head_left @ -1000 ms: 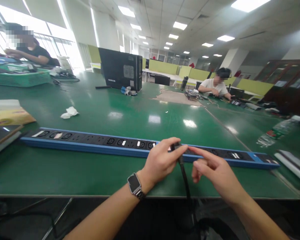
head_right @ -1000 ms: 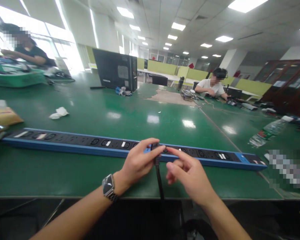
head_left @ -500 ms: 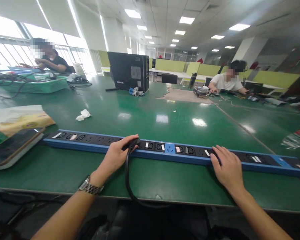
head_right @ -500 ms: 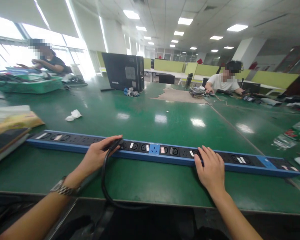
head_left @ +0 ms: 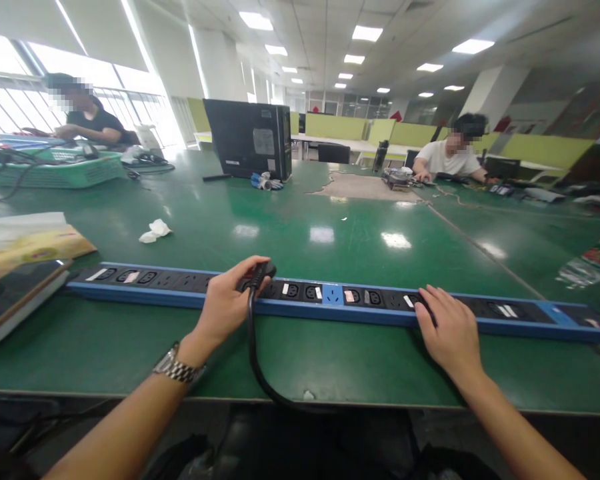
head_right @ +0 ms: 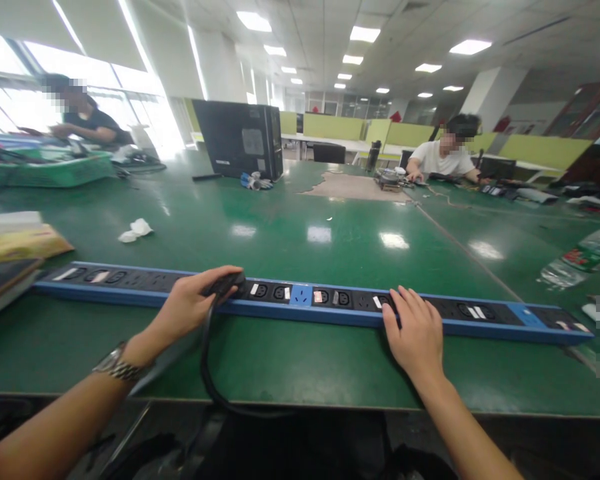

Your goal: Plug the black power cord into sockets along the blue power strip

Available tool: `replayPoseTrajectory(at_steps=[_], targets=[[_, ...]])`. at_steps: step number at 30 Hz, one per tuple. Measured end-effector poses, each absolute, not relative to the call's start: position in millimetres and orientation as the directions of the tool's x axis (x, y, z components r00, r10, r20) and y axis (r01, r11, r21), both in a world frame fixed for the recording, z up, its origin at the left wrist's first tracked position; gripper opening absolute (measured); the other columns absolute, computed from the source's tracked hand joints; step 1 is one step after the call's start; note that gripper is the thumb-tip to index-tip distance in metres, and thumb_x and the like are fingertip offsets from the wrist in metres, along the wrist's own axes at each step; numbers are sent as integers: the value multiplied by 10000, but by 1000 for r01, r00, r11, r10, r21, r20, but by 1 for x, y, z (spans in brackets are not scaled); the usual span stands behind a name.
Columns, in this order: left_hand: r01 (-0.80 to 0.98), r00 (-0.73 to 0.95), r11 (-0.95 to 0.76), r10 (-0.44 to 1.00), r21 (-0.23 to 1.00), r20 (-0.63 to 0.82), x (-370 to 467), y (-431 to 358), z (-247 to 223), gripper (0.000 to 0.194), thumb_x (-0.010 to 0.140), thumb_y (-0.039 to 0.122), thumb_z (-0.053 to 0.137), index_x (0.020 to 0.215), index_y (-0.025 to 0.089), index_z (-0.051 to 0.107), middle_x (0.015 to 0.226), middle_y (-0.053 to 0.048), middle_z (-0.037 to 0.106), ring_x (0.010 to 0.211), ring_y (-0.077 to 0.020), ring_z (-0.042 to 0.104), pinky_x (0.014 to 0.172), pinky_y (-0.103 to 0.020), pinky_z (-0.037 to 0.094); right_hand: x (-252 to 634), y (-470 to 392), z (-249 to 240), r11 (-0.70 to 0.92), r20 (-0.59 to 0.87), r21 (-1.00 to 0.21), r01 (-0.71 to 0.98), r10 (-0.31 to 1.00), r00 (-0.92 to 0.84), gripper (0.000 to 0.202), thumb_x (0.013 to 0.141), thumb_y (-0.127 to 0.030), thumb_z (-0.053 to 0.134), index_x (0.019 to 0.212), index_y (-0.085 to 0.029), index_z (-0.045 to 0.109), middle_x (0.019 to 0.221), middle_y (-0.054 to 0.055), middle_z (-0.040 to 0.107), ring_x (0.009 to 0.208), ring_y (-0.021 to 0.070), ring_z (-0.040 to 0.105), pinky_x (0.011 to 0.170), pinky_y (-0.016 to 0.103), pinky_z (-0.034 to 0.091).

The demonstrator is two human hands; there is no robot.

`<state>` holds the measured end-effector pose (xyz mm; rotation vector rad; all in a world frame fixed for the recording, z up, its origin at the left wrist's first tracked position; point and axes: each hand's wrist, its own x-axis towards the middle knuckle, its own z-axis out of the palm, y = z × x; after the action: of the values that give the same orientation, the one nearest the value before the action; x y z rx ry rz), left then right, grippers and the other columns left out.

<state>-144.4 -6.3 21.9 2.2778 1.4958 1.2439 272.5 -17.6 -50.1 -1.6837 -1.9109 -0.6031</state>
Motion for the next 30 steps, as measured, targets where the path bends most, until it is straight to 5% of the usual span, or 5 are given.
replayPoseTrajectory(at_steps=[2,6,22,26,30], targets=[[652,36,-496,776,574,630,-122,-9,25,318,913,390,583,1169,218,659,1052,-47,755,920,-192,714,877,-337,569,271,-18,-49,129,644,-7,992,759,-95,453,974,-404,389,1211,-137,668,1298,131,654,1255,285,560,1049,446,382],[592,258,-611,761,525,595,-68,-5,20,280,896,295,625,1158,204,661,1096,-65,746,993,-212,702,911,-354,552,269,-19,-46,134,651,-9,991,753,-96,455,979,-395,387,1207,-121,670,1297,137,654,1256,280,560,1048,438,390],[639,389,-647,739,417,550,-45,11,1,316,870,141,609,1171,221,658,1143,-62,725,1086,-244,659,973,-441,504,267,-18,-48,151,650,-106,983,759,-47,449,973,-401,408,1203,-130,681,1304,133,652,1274,278,550,1068,453,379],[560,321,-628,766,541,557,-43,6,10,286,838,115,634,1098,229,671,1075,-32,741,1003,-211,687,935,-380,523,262,-21,-37,174,639,-359,917,762,106,425,907,-463,496,1088,-152,721,1264,143,673,1259,315,559,1079,512,359],[392,239,-679,727,621,644,-12,-7,23,584,825,94,630,1369,237,473,1166,-47,706,1054,-192,669,965,-354,511,229,-42,9,198,432,-797,570,847,310,430,902,-502,503,1094,-160,680,1011,109,749,948,243,699,848,397,521]])
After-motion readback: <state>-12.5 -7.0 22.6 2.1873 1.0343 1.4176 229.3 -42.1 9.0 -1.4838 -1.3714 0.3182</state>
